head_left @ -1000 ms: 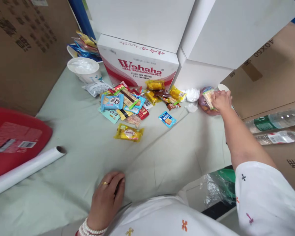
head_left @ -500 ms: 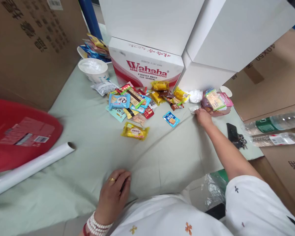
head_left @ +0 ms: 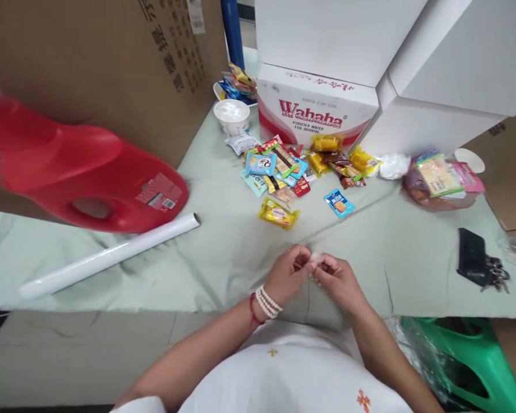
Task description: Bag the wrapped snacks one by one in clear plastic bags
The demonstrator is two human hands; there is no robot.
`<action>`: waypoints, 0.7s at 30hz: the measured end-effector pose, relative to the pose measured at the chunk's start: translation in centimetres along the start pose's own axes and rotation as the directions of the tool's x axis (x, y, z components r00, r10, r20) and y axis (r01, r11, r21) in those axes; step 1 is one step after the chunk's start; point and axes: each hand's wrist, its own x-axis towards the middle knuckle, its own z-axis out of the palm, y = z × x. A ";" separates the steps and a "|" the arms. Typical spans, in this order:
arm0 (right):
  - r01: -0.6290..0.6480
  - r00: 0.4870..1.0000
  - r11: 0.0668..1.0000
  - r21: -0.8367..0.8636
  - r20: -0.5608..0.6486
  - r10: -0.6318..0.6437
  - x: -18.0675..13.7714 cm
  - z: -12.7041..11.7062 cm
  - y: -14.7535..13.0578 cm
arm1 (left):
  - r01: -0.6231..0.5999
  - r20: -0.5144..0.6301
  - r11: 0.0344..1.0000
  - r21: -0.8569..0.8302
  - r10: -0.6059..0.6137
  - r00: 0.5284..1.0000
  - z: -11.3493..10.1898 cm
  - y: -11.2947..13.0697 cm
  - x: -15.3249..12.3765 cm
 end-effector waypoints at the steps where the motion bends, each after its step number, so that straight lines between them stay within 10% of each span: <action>1: -0.009 1.000 1.000 0.028 0.010 0.008 0.0 0.0 -0.1 | 0.009 -0.004 0.999 -0.047 -0.009 1.000 0.2 -0.3 0.4; 7: -0.036 0.993 0.988 0.148 -0.108 0.053 -0.3 -2.3 -0.9 | 0.147 -0.111 0.954 -0.260 -0.181 0.977 -1.3 -1.4 0.5; 16: 0.050 0.998 0.998 0.031 -0.050 -0.048 0.5 0.7 -0.9 | 0.112 -0.112 0.994 0.000 -0.111 0.988 -1.6 -0.5 -0.6; 21: 0.013 0.987 0.990 0.139 -0.161 0.010 0.4 -1.5 -1.5 | 0.138 -0.204 0.979 -0.151 -0.167 0.965 -3.2 -0.8 -0.1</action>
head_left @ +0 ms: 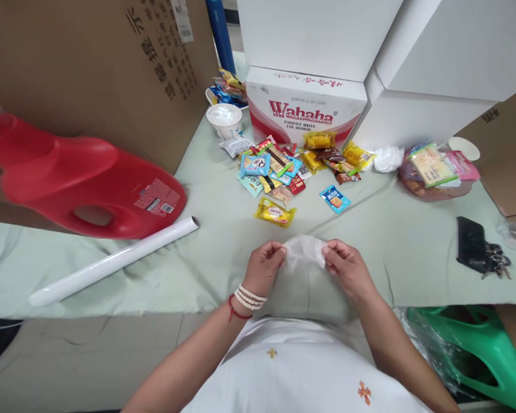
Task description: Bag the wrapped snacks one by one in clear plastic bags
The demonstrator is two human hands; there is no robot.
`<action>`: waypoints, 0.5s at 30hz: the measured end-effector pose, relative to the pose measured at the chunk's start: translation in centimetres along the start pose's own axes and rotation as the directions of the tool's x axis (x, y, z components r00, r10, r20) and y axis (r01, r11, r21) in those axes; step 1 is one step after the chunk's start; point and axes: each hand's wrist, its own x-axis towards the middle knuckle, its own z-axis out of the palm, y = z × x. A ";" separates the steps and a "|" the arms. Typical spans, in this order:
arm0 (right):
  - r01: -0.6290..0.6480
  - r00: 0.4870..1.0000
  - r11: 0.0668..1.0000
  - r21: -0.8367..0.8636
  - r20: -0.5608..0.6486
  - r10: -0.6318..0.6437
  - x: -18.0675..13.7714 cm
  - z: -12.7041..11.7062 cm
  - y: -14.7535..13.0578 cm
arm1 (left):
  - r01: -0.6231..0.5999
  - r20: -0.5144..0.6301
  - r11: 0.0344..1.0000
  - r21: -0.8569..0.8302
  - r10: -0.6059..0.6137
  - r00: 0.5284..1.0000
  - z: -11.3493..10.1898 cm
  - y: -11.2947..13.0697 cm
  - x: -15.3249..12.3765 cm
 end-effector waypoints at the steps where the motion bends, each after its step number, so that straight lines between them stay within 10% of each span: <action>1: -0.009 1.000 1.000 0.012 -0.010 0.009 0.0 -0.7 -0.1 | 0.011 0.009 0.999 -0.045 -0.011 1.000 -0.3 0.1 0.1; 5: 0.008 0.997 0.993 -0.117 -0.076 -0.017 0.1 -2.8 0.1 | 0.019 0.168 0.994 -0.106 -0.001 0.986 -0.6 0.4 0.0; 9: 0.246 0.882 0.837 -0.489 -0.245 -0.402 -0.7 -3.2 0.2 | 0.007 0.198 0.997 -0.081 0.010 0.980 0.0 0.2 -0.1; 15: 0.579 0.812 0.562 -0.590 0.355 -0.464 -0.8 0.4 0.3 | -0.010 0.218 0.999 -0.041 0.018 0.976 0.9 0.1 -0.4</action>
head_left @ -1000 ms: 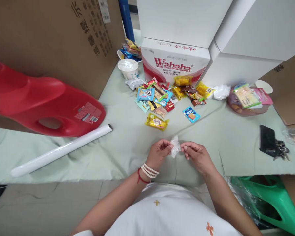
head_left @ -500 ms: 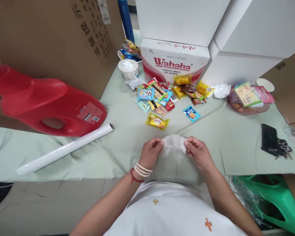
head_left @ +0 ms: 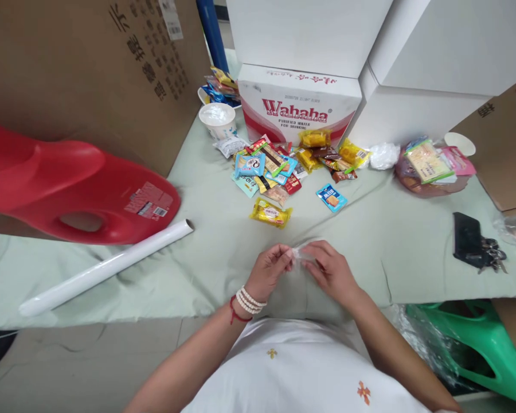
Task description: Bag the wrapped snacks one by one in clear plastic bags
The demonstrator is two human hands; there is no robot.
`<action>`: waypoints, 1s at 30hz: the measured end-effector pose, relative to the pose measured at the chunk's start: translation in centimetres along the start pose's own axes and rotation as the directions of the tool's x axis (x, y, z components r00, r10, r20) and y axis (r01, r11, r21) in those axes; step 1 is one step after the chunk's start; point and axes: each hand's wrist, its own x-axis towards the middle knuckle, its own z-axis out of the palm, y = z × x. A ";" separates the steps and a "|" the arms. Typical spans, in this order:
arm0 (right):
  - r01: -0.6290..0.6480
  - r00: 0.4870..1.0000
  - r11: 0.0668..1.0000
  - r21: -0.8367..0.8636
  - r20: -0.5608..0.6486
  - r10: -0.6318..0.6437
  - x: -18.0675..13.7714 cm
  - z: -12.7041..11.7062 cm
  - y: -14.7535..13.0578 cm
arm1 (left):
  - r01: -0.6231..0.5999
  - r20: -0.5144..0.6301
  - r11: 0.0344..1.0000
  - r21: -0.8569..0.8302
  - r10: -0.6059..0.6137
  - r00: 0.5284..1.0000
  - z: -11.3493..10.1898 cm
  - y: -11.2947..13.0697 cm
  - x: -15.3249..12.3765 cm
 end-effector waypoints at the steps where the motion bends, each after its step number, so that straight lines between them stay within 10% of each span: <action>1: 0.013 1.000 1.000 0.008 0.014 -0.013 0.3 0.5 0.0 | 0.000 -0.007 1.000 0.016 0.000 1.000 0.1 0.0 -0.1; 11: -0.205 0.910 0.851 0.483 -0.227 0.348 -1.6 -2.7 3.7 | 0.001 -0.315 0.997 0.081 0.025 0.949 -5.1 0.2 1.4; 15: -0.093 0.943 0.925 0.369 -0.266 0.201 -3.1 -3.6 3.9 | -0.088 -0.628 0.903 0.419 0.359 0.690 -7.0 1.8 0.9; 17: -0.017 0.964 0.972 0.234 -0.254 0.078 -3.6 -3.0 3.1 | -0.105 -0.613 0.814 0.571 0.509 0.604 -6.2 2.3 -0.4; 21: 0.124 0.967 0.991 0.046 -0.231 -0.111 -4.3 -0.5 1.5 | -0.130 -0.155 0.883 0.451 0.221 0.963 -1.9 1.9 -2.5; 24: 0.169 0.960 0.982 -0.085 -0.210 -0.184 -5.0 0.7 0.8 | -0.014 0.030 0.950 0.311 0.005 1.000 1.2 0.5 -2.0; 30: 0.091 0.995 0.994 -0.057 -0.026 -0.093 -6.7 -1.2 -0.3 | -0.031 -0.038 0.948 0.316 0.046 0.998 2.6 -1.5 -0.1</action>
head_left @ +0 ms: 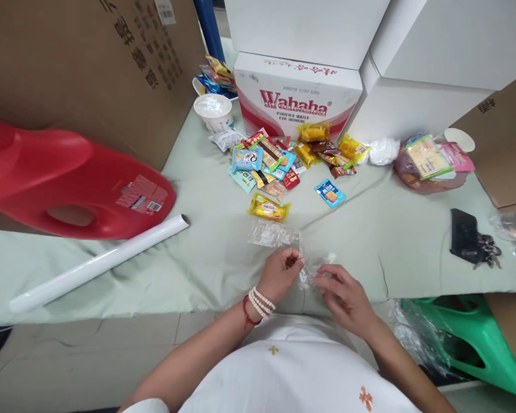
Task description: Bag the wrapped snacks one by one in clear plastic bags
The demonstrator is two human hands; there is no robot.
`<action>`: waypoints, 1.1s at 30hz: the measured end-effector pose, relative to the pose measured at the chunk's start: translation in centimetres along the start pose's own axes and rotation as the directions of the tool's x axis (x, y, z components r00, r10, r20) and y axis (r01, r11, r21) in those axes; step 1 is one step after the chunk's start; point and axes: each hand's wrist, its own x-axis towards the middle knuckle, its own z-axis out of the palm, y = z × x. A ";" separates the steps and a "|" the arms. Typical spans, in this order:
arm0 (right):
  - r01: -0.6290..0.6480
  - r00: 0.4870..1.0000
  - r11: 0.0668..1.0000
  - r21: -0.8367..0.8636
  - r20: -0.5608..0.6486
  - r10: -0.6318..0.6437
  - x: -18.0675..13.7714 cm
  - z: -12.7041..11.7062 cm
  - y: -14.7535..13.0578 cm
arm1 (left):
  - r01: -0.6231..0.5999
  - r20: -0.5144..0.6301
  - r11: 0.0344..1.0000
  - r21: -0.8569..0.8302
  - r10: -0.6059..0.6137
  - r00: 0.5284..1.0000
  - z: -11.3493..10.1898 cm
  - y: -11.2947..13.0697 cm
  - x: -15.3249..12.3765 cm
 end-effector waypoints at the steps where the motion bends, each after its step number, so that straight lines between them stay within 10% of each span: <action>1: -0.065 0.997 0.998 0.016 -0.041 0.066 0.0 -0.5 -0.1 | -0.005 0.000 1.000 0.008 0.005 1.000 0.0 -0.2 0.0; 9: -0.391 0.913 0.918 0.070 -0.101 0.396 4.6 0.6 1.6 | 0.038 0.036 0.990 -0.137 -0.033 0.999 -1.1 -0.3 -0.4; 15: -0.562 0.743 0.755 0.338 -0.195 0.640 4.3 1.5 2.9 | 0.068 -0.217 0.949 -0.309 -0.140 0.966 -3.7 -0.6 -0.1; 20: -0.341 0.874 0.939 0.041 -0.355 0.332 3.0 -0.2 1.4 | 0.106 -0.190 0.914 -0.391 -0.193 0.963 -3.7 -0.8 0.2; 25: 0.065 0.997 0.991 -0.119 -0.031 -0.069 4.5 -0.1 0.1 | 0.086 -0.143 0.922 -0.377 -0.150 0.978 -3.3 -0.6 0.5; 33: 0.023 0.989 1.000 -0.003 0.143 -0.023 7.1 2.3 1.0 | 0.065 -0.141 0.908 -0.414 -0.135 0.981 -3.6 -1.1 0.7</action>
